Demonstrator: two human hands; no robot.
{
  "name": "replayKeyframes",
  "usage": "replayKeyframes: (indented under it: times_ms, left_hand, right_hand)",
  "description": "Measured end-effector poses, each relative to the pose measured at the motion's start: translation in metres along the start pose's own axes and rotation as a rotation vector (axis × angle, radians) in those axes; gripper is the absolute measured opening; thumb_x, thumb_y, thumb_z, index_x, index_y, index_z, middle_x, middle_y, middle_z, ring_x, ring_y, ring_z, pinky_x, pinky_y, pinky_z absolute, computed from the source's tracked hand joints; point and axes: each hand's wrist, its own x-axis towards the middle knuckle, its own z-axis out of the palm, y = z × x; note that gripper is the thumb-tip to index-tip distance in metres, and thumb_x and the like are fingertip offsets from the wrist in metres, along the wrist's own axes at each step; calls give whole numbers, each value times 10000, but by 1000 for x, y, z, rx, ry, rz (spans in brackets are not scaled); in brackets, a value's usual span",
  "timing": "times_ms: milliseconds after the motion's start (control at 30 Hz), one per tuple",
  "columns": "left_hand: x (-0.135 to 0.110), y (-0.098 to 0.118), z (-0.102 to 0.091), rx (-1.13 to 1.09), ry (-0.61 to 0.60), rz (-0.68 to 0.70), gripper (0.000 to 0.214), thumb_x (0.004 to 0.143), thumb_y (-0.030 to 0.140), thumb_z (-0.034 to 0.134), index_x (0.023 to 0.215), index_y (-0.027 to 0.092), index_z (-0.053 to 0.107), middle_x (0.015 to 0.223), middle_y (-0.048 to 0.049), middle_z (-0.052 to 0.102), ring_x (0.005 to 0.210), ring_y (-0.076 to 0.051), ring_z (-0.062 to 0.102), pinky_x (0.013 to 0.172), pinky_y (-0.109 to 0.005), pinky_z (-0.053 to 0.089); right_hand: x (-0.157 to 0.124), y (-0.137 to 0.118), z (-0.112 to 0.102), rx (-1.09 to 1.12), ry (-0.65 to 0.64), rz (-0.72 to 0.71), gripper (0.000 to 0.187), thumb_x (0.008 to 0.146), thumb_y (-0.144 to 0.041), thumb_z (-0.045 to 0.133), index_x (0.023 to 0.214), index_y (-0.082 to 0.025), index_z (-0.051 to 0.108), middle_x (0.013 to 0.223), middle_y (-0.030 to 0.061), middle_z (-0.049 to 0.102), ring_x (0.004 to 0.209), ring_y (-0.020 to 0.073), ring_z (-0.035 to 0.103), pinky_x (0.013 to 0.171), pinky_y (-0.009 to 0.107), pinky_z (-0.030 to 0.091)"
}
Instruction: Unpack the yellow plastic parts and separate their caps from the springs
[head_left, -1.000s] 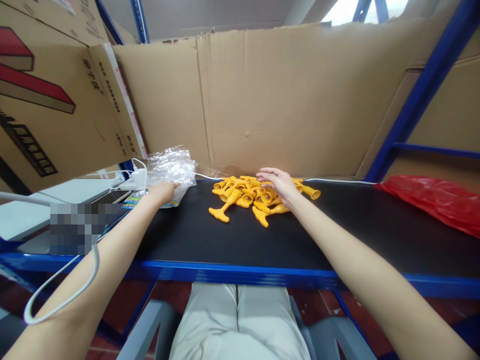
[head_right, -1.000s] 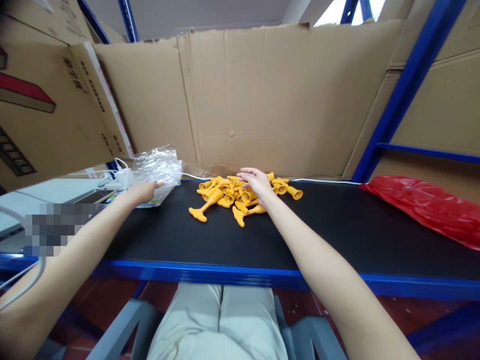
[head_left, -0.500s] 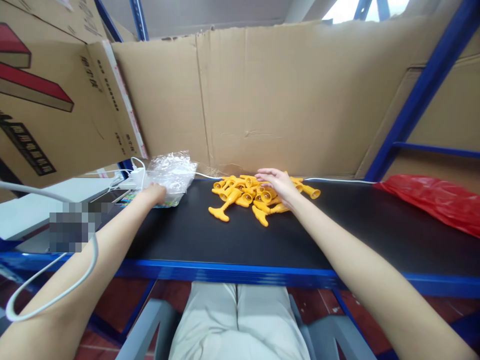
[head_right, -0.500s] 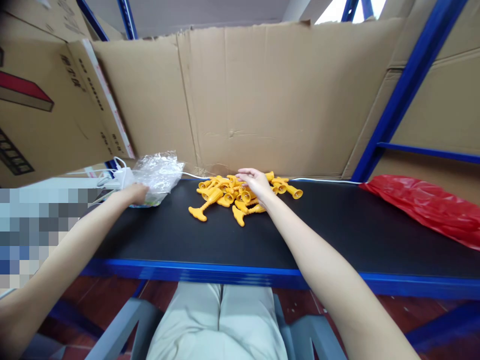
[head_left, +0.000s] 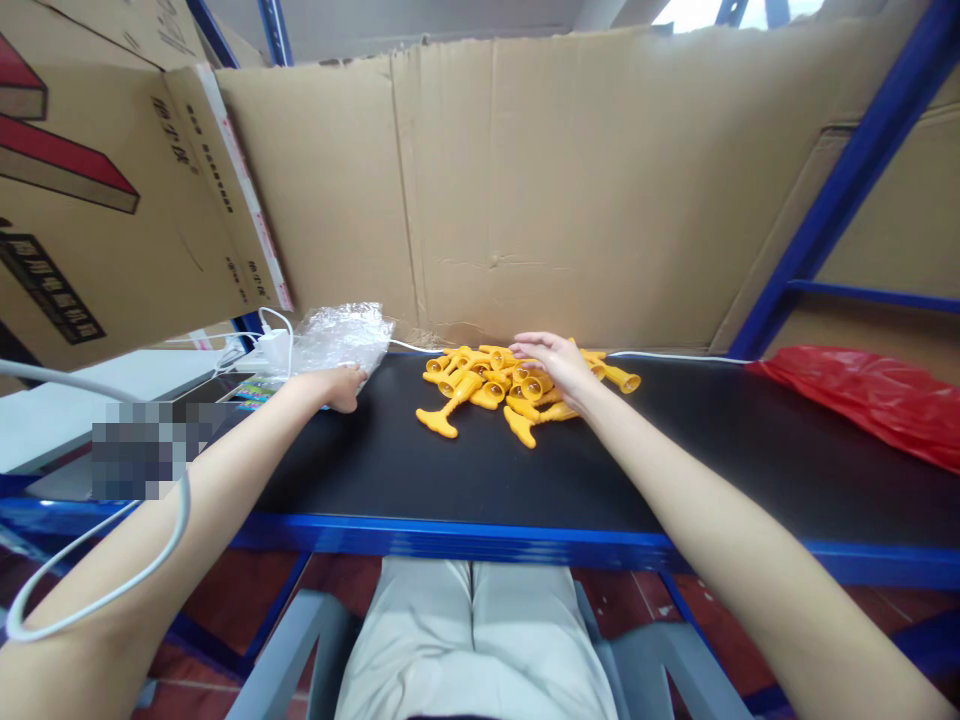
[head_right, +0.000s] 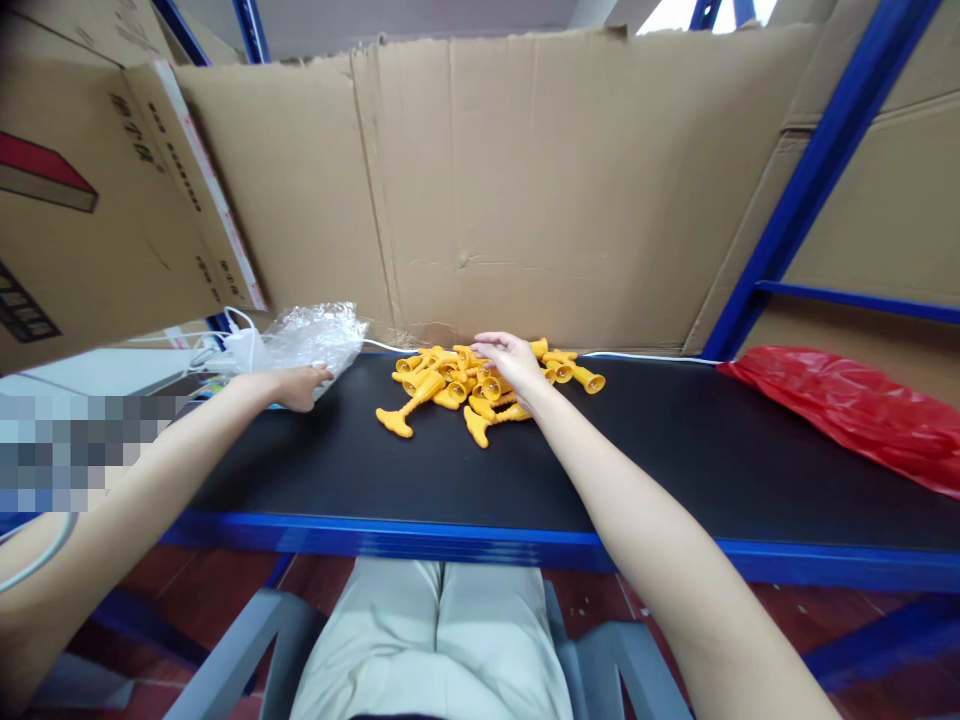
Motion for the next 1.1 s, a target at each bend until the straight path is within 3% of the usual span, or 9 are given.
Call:
replayKeyframes:
  times_ms: [100,233,533,667,800,967,1100]
  left_hand:
    - [-4,-2,-4,23,-129,-29,816,510,143,541,1326,130,514,1265,-164,602,1135,-295,584,888,-312,479]
    - [-11,1,-12,68,-144,-59,752,521,136,572,1272,171,556,1190,-134,650,1077,-308,606,821,-312,488]
    - [-3,3,-2,131,69,-9,395,732,97,475,1092,134,635,1114,-163,666,1026,-292,632,810,-315,479]
    - [-3,11,0,161,169,-54,348,779,97,405,1019,114,657,1087,-192,664,1032,-318,627,800,-352,489]
    - [-1,13,1,95,137,-96,348,737,132,461,1014,147,671,1110,-162,667,1026,-308,629,794,-341,495]
    - [8,11,-8,7,35,-17,371,706,305,542,1033,194,678,1073,-97,695,994,-262,638,794,-285,486]
    - [2,41,-26,-112,260,117,363,769,377,469,998,193,682,1007,-74,710,892,-213,644,736,-262,465]
  right_hand:
    - [0,1,0,6,-6,0,120,785,-170,609,899,-165,646,926,75,714,882,159,661,886,372,506]
    - [1,1,0,-1,-5,2,118,782,-163,603,892,-169,646,915,68,716,874,155,662,885,369,506]
    - [1,1,0,-5,-2,5,118,783,-169,612,896,-164,647,915,68,712,869,148,656,871,351,511]
    - [1,1,-1,-5,7,-1,125,776,-184,625,897,-163,645,921,74,713,872,154,659,857,352,521]
    - [4,3,-3,-11,42,-39,126,774,-185,620,896,-163,643,913,78,713,869,164,663,859,367,523]
    - [12,13,-9,-173,107,-178,131,753,-184,641,882,-171,652,927,66,704,891,170,656,930,393,486]
    - [14,19,-11,-297,85,-213,120,747,-153,626,860,-173,662,931,65,702,911,173,647,961,408,463]
